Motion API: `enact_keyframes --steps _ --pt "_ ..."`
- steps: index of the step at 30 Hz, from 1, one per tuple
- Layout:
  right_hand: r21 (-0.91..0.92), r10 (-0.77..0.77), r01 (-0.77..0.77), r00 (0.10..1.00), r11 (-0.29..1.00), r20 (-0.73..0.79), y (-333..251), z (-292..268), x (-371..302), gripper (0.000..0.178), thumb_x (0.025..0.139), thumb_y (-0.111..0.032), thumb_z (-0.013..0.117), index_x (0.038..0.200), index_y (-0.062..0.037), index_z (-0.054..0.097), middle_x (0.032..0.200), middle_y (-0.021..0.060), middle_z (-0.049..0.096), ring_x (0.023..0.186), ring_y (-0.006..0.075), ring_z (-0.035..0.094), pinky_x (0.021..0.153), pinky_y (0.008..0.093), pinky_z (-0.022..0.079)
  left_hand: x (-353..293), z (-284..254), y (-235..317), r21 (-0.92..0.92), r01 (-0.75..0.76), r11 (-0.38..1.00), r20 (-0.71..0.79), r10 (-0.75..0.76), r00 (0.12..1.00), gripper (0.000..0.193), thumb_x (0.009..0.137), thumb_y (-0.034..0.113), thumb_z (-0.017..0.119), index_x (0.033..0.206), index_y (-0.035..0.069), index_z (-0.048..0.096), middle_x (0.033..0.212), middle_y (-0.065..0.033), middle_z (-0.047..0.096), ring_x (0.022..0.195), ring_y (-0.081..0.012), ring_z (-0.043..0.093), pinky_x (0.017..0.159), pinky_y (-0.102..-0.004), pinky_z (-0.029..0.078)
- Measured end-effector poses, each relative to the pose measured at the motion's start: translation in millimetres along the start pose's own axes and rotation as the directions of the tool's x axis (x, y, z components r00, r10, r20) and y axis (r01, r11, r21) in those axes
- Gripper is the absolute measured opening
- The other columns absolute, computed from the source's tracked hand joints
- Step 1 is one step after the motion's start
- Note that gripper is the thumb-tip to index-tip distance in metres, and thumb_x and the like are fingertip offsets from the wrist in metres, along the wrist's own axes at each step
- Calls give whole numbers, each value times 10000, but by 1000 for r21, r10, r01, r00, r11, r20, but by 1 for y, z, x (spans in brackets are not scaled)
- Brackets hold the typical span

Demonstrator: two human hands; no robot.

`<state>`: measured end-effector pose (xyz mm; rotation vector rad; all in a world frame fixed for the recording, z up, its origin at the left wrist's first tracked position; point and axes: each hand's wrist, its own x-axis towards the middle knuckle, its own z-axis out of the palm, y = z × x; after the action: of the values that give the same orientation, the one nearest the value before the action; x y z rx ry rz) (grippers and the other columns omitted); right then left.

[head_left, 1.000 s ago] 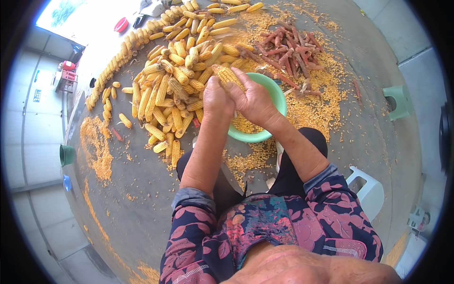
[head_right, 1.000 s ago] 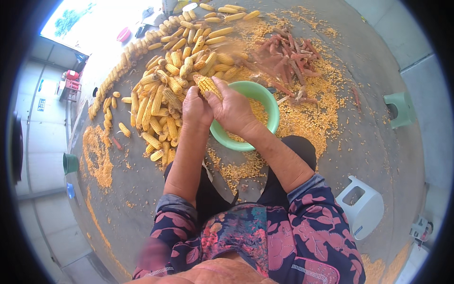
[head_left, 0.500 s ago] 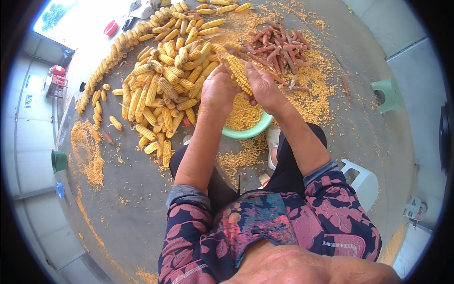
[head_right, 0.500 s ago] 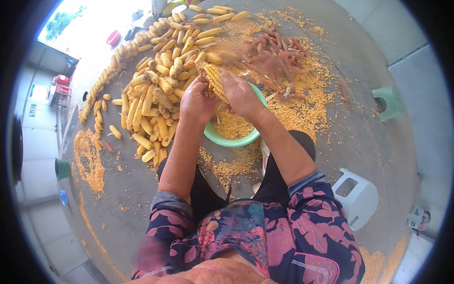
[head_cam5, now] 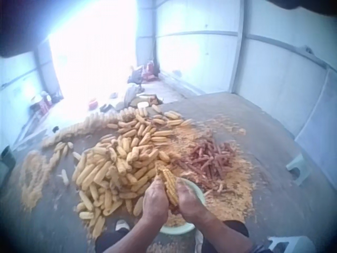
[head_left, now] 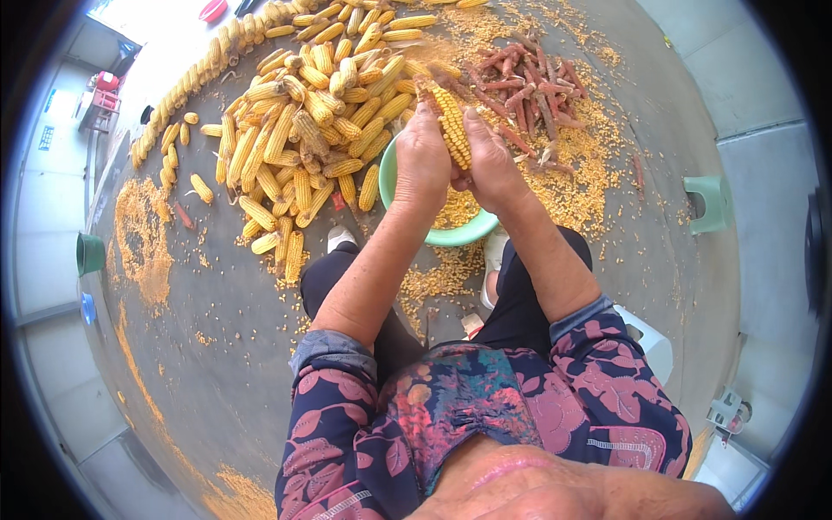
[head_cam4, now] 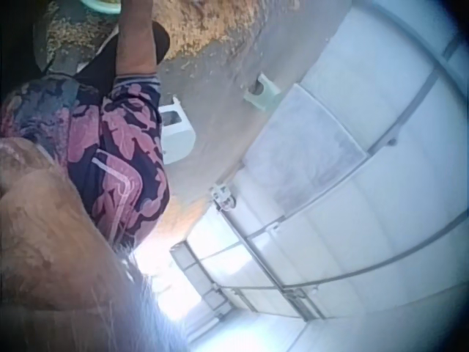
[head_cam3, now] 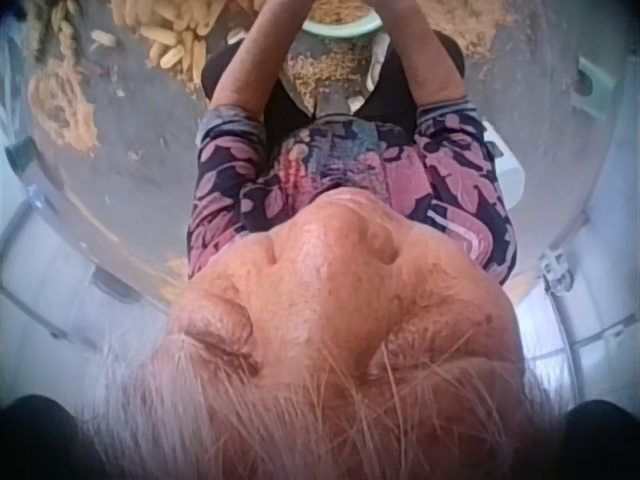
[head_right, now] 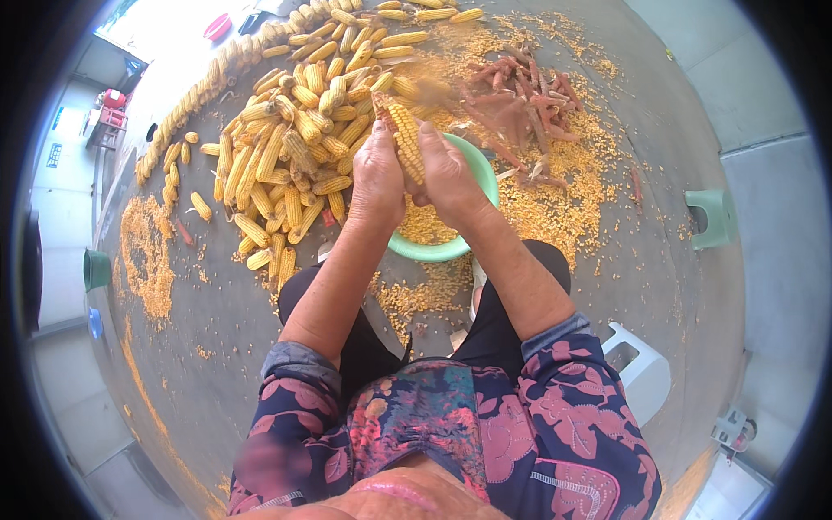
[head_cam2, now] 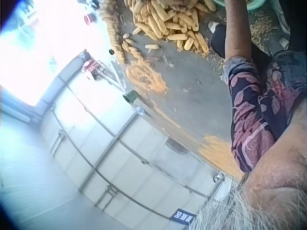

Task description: The person sits on a low stool and shucks dried corn cobs by hand, removing kernels into a green bowl. The person handles multiple cobs one at a time, rubbing them to separate the kernels, and discards the empty cobs to the side.

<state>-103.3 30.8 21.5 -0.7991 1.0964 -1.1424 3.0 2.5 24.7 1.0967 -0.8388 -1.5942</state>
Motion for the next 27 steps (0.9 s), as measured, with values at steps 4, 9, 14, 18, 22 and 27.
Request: enact_keyframes --steps 4,9,14,18,22,27 --pt "118 40 -47 997 992 59 5 -9 10 533 1082 -507 356 1377 -94 519 938 2 591 606 72 509 454 213 389 0 -3 2 -75 49 996 69 -44 997 425 1075 441 431 1043 46 583 727 -33 533 471 -143 499 399 -299 435" --pt "95 51 -49 999 994 -20 1 -5 6 494 1083 -489 362 1370 -119 521 969 7 585 633 89 524 462 221 400 -3 -4 2 128 -65 990 154 45 987 371 1074 407 467 1084 48 563 712 -29 518 465 -128 492 401 -295 442" --pt "140 79 -79 997 987 2 0 -9 4 440 1079 -486 379 1310 -144 531 940 5 570 653 96 533 467 223 404 1 -11 -12 -48 -2 999 164 10 986 318 1075 379 483 1102 71 559 737 1 499 495 -101 488 422 -258 406" --pt "318 183 -182 983 930 27 -11 -8 2 413 1097 -477 326 1201 -133 529 828 16 544 603 93 496 469 209 368 -7 -3 1 -164 103 981 177 -73 981 288 1083 351 471 1115 77 553 741 18 472 551 -87 471 482 -244 405" --pt "403 194 -197 980 894 48 0 -15 12 437 1083 -503 351 1183 -112 518 855 25 560 596 111 526 472 227 397 -7 1 -1 -49 47 998 198 -36 980 247 1085 301 470 1140 75 551 758 28 469 599 -70 440 541 -233 406" --pt "433 176 -209 978 877 114 6 -20 17 489 1074 -533 355 1182 -84 515 852 39 567 589 126 548 485 239 438 -6 -1 -2 -90 39 995 199 -20 980 308 1079 276 464 1296 62 507 777 34 461 629 -47 455 538 -219 449"
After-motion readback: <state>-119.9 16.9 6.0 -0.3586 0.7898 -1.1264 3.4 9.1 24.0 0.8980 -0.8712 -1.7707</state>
